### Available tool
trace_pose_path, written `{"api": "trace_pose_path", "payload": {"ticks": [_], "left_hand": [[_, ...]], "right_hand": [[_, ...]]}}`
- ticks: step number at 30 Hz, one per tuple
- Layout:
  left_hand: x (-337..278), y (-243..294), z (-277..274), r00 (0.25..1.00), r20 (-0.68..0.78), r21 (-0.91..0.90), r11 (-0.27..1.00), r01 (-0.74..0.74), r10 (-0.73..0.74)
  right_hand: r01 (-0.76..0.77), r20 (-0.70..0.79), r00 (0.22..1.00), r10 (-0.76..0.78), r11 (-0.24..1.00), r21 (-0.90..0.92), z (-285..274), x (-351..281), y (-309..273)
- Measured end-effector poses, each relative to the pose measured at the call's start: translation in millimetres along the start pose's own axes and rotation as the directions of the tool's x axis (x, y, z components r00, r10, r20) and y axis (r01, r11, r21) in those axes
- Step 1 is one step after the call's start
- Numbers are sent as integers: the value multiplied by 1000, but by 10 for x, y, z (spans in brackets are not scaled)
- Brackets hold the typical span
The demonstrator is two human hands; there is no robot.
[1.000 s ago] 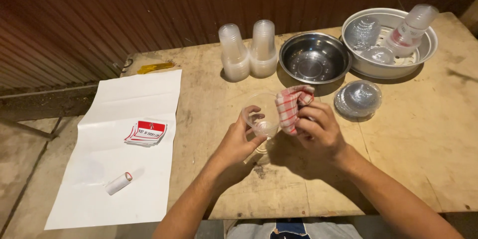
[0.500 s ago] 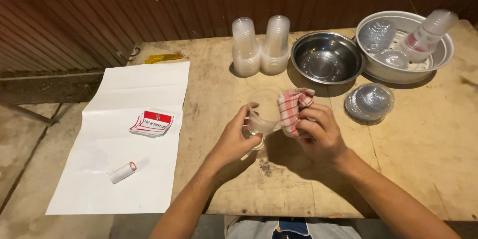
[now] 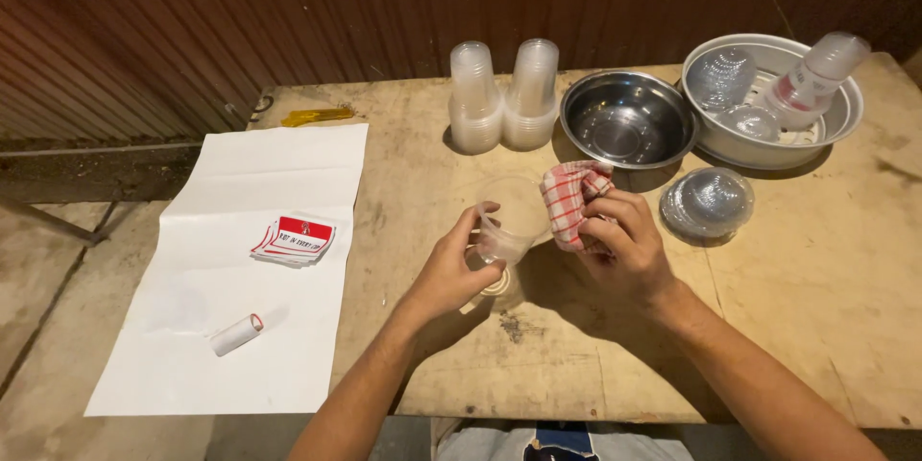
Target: Cleaning plastic cups individually using a cloth at a counter.
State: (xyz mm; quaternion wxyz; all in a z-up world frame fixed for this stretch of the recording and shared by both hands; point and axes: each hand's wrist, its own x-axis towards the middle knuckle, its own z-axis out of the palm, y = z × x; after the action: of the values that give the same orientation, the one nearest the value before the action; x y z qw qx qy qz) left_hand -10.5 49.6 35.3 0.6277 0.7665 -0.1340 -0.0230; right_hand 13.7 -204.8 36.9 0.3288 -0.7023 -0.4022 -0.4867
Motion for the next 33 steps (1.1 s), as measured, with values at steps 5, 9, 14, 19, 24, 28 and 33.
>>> {"api": "trace_pose_path", "payload": {"ticks": [5,9,14,19,24,28,33], "left_hand": [[-17,73,-80,999,-41,108,994,-31,36],[-46,-78,-177,997,-62,240,970,-33,49],[-112,213,-168,997,-29,419,906,-57,76],[-69,319,-174,977,-100,408,904,-130,186],[-21,161,-178,941,-25,637,731,-245,337],[-27,-60,-101,954,-8,722,661,-202,300],[-74,-164,10,974,21,806,573,-149,224]], "right_hand": [[-24,-3,1000,24,1000,2,-26,-19,-15],[-51,-2,999,51,998,43,-34,-13,-138],[-29,-7,1000,29,999,43,3,42,-235],[-12,4,1000,12,999,50,72,-16,-212],[-56,87,995,52,997,43,144,-152,-168],[-63,124,991,58,997,34,142,-227,-112],[-107,221,971,95,993,43,166,-356,-112]]}}
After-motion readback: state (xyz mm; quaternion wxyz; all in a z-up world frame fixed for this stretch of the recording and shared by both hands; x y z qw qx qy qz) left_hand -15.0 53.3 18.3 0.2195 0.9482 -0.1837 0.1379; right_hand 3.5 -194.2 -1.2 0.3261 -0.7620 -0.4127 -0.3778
